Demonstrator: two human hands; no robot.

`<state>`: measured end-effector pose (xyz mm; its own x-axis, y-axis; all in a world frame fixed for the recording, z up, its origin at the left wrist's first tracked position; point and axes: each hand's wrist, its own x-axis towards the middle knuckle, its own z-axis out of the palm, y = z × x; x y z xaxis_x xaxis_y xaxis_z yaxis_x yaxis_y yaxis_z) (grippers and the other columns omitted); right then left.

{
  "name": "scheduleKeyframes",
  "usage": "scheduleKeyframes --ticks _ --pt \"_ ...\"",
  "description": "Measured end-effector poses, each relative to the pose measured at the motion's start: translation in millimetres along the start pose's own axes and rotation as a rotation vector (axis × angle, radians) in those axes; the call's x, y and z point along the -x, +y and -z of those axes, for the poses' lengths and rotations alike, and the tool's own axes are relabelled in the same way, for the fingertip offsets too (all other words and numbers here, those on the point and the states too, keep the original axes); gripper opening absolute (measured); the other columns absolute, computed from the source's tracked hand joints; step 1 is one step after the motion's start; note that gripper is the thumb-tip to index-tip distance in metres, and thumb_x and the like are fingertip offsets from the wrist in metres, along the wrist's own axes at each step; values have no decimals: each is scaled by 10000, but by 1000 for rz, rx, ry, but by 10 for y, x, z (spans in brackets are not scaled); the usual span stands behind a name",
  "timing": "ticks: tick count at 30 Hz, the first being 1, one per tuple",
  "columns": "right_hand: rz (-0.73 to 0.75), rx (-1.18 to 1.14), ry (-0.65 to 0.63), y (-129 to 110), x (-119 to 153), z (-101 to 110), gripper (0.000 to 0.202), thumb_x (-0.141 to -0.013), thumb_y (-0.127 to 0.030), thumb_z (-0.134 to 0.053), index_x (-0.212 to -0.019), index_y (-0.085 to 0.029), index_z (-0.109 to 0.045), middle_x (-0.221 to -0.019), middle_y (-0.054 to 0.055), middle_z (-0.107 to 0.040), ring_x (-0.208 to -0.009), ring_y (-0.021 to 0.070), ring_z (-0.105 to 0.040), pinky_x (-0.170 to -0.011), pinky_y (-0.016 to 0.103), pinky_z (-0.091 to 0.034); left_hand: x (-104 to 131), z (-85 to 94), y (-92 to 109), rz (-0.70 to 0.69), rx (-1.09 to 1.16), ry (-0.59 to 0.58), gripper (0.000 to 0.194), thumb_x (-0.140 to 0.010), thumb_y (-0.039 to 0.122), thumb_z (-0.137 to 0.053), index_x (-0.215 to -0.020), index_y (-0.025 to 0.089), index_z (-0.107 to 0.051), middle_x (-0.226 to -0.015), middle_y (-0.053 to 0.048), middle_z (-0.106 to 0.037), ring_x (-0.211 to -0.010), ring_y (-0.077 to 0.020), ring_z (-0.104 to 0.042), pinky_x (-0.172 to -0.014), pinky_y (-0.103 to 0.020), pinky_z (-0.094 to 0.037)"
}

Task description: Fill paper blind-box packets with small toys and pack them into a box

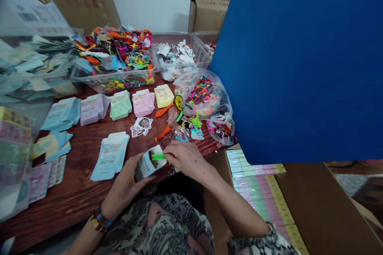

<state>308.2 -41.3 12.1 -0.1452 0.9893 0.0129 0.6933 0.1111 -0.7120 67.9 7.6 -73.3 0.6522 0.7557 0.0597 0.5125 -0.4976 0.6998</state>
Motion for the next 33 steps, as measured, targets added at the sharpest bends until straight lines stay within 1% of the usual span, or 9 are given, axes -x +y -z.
scheduleKeyframes --ticks 4,9,13,16,19,21,27,29,33 --pt "101 165 -128 -35 -133 18 172 -951 -195 -559 -911 -198 -726 -909 18 -659 -790 118 -597 -663 228 -350 45 25 -17 -4 -18 15 688 -854 332 -676 -1437 264 -317 -1335 -111 -508 -1255 -288 -495 -1067 -479 -423" --pt "220 357 -285 -93 -252 73 181 -942 -194 -561 -843 -190 -713 -867 22 -641 -742 123 -575 -597 252 -277 37 65 -20 -26 -26 -29 735 -833 292 -702 -1455 283 -311 -1339 -97 -506 -1254 -277 -494 -1078 -473 -419" --pt "264 332 -396 -104 -382 24 137 -918 -186 -601 -843 -207 -714 -855 10 -673 -765 130 -604 -601 241 -290 20 77 -3 -63 29 -83 739 -834 336 -708 -1454 304 -308 -1351 -89 -500 -1263 -264 -496 -1078 -451 -425" --pt "199 237 -284 -61 -442 -102 35 -882 -226 -673 -901 -202 -690 -897 4 -688 -823 139 -622 -653 225 -342 41 69 -6 -40 60 -76 743 -841 357 -700 -1462 312 -294 -1360 -91 -494 -1272 -266 -492 -1077 -453 -424" --pt "87 255 -137 -16 -433 -268 90 -857 -237 -704 -909 -176 -662 -928 31 -691 -832 158 -631 -676 238 -380 73 49 -14 -19 74 -54 759 -829 347 -715 -1463 320 -298 -1345 -89 -505 -1254 -271 -505 -1060 -450 -437" --pt "40 229 -76 10 -395 -362 55 -877 -220 -673 -912 -177 -671 -931 41 -705 -838 168 -648 -696 246 -410 87 38 -17 -11 76 -35 761 -824 340 -721 -1460 320 -305 -1341 -88 -509 -1246 -271 -510 -1058 -451 -437" --pt "20 -248 133 97 -226 -404 194 -944 -230 -561 -1074 -212 -703 -1051 22 -751 -943 144 -696 -831 226 -485 79 25 -24 29 75 49 741 -836 343 -705 -1461 291 -309 -1344 -95 -511 -1261 -273 -494 -1079 -457 -413" --pt "20 -240 126 108 -191 -384 213 -942 -236 -557 -1080 -207 -717 -1046 30 -757 -925 153 -706 -815 229 -493 66 14 -19 23 66 71 747 -831 347 -710 -1460 288 -312 -1336 -98 -514 -1255 -278 -496 -1078 -465 -412" --pt "50 -109 8 81 -200 -389 258 -954 -237 -525 -1123 -238 -720 -999 25 -771 -856 161 -720 -748 227 -484 37 -14 10 12 53 57 754 -826 336 -714 -1461 294 -310 -1337 -98 -506 -1256 -282 -490 -1079 -476 -410"
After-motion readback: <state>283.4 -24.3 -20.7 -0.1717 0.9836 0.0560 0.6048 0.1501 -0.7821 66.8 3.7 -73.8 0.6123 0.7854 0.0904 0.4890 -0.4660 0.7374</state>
